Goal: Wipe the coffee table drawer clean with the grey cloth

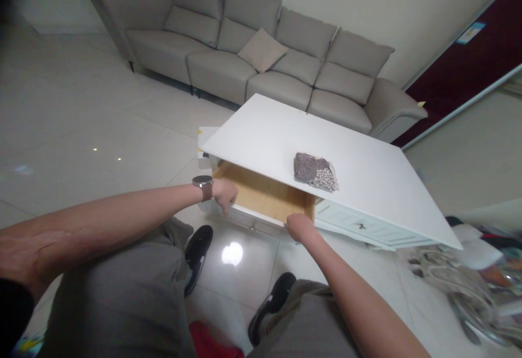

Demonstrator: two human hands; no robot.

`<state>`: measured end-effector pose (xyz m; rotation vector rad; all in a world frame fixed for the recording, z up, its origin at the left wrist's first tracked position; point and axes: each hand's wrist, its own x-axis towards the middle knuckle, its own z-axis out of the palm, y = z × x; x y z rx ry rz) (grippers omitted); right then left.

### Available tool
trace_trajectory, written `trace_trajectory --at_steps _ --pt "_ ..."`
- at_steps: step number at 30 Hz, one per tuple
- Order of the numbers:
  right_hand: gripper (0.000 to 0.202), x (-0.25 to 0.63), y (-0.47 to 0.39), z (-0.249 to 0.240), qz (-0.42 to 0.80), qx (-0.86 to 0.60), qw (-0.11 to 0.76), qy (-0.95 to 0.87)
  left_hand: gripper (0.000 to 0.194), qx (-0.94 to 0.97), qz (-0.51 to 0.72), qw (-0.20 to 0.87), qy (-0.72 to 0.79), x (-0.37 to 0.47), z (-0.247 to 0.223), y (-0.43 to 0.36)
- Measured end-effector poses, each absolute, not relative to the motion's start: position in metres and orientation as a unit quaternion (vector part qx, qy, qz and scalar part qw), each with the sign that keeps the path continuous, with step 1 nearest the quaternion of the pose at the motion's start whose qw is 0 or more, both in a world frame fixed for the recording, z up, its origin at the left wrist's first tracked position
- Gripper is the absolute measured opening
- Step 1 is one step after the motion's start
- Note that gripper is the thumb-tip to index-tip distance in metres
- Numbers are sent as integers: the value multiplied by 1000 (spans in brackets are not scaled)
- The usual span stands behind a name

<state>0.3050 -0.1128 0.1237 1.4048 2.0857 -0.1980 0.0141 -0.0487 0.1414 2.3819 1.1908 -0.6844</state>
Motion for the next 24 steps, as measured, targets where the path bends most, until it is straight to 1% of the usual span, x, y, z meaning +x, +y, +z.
trace_trajectory --at_steps 6,12,20,24 --pt "33 305 -115 122 -72 521 316 790 32 847 -222 224 428 12 134 -47" --pt "33 304 -118 124 -70 514 321 792 25 849 -238 222 417 11 137 -50" --pt "32 299 -123 124 -82 500 329 797 30 843 -227 245 422 9 127 -52" --pt "33 297 -126 124 -97 501 330 794 30 835 -248 255 420 8 124 -53"
